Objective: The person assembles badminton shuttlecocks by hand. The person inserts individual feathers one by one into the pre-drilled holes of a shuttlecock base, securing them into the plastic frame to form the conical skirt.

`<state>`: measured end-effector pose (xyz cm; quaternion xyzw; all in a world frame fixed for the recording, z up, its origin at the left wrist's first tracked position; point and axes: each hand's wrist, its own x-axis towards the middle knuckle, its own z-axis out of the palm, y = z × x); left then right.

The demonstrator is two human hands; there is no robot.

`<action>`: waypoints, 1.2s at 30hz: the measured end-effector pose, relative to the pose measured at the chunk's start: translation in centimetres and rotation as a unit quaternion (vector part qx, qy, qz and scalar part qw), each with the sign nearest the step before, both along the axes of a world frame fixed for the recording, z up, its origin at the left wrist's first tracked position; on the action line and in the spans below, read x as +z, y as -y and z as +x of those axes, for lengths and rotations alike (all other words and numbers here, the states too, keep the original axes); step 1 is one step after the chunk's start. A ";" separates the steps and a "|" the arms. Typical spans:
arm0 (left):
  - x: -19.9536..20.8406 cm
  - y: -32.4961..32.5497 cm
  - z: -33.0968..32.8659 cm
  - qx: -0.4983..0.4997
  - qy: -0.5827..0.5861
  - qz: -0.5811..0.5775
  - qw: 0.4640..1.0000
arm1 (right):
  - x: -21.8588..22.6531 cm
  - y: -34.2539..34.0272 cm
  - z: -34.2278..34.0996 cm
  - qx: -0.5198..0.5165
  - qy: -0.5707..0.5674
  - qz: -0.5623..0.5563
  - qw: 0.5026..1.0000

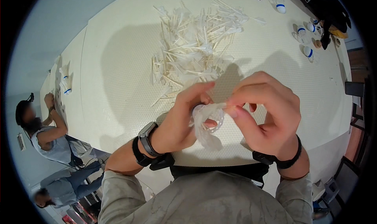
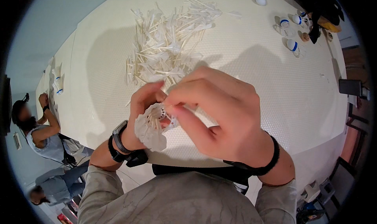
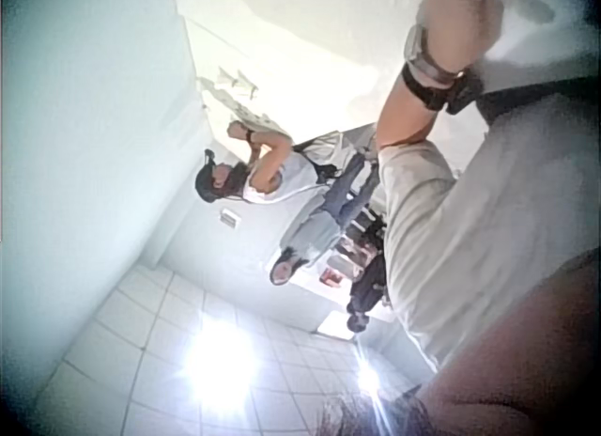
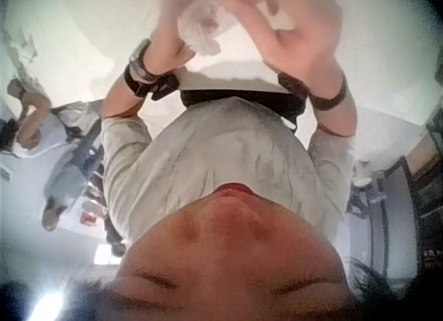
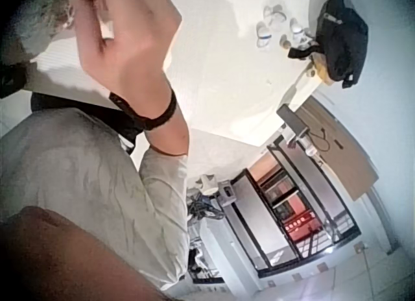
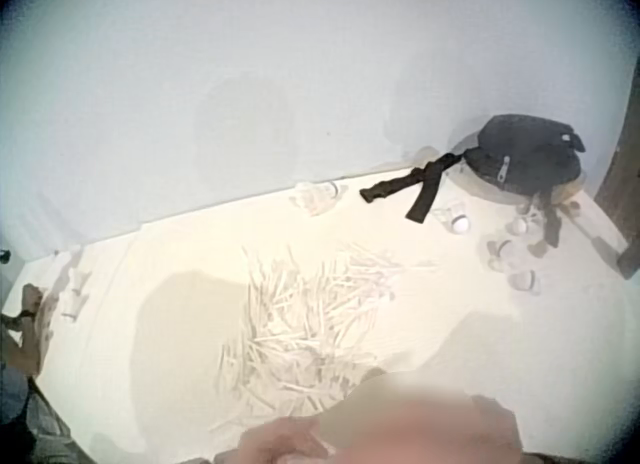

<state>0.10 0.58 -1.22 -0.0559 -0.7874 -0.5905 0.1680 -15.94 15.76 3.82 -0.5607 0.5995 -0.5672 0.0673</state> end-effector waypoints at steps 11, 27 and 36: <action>1.0 -0.3 0.4 0.034 0.075 -0.057 0.995 | 0.1 -0.1 0.0 0.040 0.044 0.129 0.990; 1.0 -0.2 0.4 0.029 0.119 -0.128 0.984 | -0.4 -0.1 -0.1 0.048 0.030 0.123 0.991; 0.9 0.1 -0.1 0.020 0.063 -0.180 0.981 | -0.3 0.2 -0.7 0.080 0.060 0.172 0.980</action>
